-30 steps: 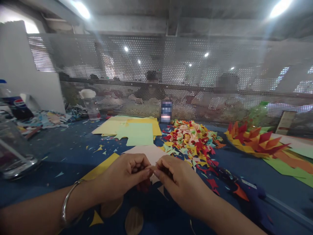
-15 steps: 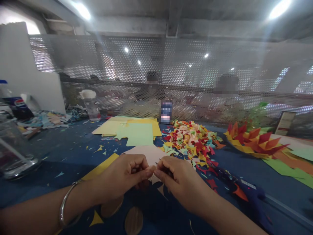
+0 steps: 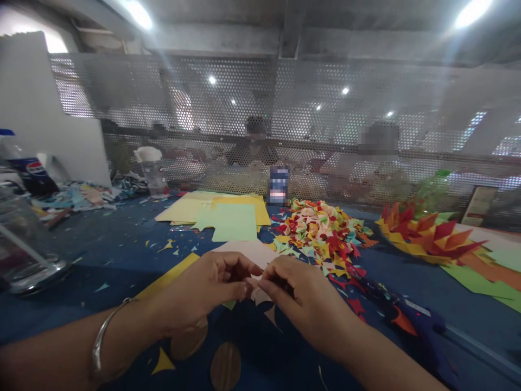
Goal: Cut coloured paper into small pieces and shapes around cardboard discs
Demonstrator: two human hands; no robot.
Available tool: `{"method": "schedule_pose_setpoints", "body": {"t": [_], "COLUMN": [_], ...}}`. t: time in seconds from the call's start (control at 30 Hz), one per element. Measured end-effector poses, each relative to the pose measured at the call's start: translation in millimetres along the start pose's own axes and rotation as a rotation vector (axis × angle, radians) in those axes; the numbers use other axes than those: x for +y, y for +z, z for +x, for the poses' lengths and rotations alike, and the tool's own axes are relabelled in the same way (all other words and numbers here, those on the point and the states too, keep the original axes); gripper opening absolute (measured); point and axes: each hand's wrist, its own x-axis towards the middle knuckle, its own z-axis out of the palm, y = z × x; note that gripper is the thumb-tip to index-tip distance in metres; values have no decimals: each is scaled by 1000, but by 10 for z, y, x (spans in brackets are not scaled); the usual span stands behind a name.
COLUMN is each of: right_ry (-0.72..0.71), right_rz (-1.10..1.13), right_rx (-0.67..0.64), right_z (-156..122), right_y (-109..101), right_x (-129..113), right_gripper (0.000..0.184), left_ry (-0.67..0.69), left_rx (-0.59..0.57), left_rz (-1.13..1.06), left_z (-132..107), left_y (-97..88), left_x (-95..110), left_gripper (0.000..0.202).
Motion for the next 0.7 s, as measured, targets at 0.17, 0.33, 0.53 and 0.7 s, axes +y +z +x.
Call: {"method": "schedule_pose_setpoints", "body": {"t": [0.17, 0.33, 0.53, 0.7], "right_ry": [-73, -191, -243, -202], "right_rz": [-60, -96, -124, -34], "right_rx": [115, 140, 110, 145], "right_z": [-27, -39, -29, -41], "right_y": [5, 65, 80, 84], "right_x": [-2, 9, 13, 1], "right_gripper": [13, 11, 15, 12], "left_ry": [-122, -132, -210, -163], "left_rx": [97, 136, 113, 119], "left_rz": [-302, -352, -379, -388], "left_z": [39, 21, 10, 13], "left_y": [-22, 1, 20, 58], "left_x": [-10, -12, 37, 15], "left_gripper": [15, 18, 21, 21]}}
